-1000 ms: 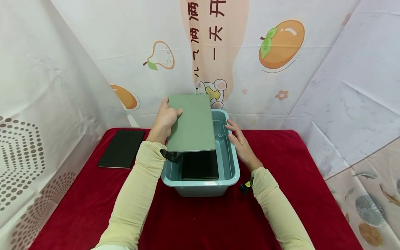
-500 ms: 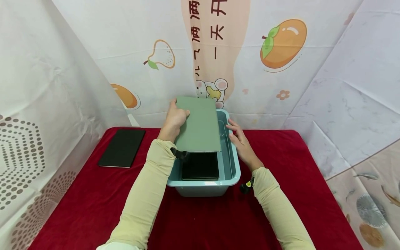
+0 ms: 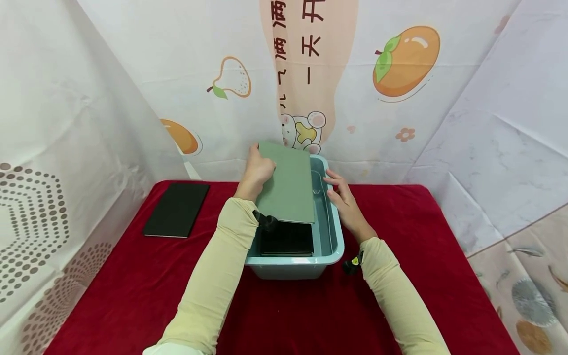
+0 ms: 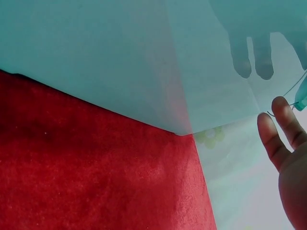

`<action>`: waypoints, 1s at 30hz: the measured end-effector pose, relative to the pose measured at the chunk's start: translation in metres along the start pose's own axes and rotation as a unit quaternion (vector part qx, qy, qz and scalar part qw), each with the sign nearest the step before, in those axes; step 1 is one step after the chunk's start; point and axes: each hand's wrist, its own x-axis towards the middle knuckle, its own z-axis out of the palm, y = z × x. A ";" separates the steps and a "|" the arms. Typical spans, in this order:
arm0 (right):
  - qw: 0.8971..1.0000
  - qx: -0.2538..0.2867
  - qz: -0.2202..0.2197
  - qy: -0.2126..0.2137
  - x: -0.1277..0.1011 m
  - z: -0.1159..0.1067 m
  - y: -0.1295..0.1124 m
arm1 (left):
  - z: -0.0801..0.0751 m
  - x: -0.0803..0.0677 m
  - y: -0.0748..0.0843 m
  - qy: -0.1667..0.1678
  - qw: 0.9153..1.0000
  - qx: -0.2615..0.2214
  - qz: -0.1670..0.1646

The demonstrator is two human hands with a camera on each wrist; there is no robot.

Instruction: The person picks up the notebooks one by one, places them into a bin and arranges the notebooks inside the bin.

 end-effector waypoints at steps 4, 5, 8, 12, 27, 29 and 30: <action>1.000 0.000 0.002 -0.002 -0.001 0.001 0.002 | 0.004 -0.001 -0.002 -0.010 0.999 0.022 -0.020; 1.000 0.001 0.003 -0.001 0.000 0.002 0.002 | 0.005 -0.001 -0.002 -0.009 0.999 0.027 -0.022; 1.000 0.001 0.004 -0.001 0.001 0.003 0.002 | 0.009 -0.003 -0.003 0.003 0.999 0.046 -0.026; 1.000 0.002 0.005 0.002 0.001 0.004 0.001 | 0.013 -0.006 -0.005 0.013 0.998 0.048 -0.031; 1.000 0.009 0.003 0.006 0.000 0.005 0.003 | 0.027 -0.009 -0.012 0.048 0.994 0.092 -0.026; 1.000 0.012 0.001 0.008 0.000 0.006 0.003 | 0.028 -0.009 -0.014 0.048 0.994 0.099 -0.027; 1.000 0.013 0.001 0.009 -0.001 0.006 0.002 | 0.028 -0.009 -0.016 0.047 0.993 0.103 -0.028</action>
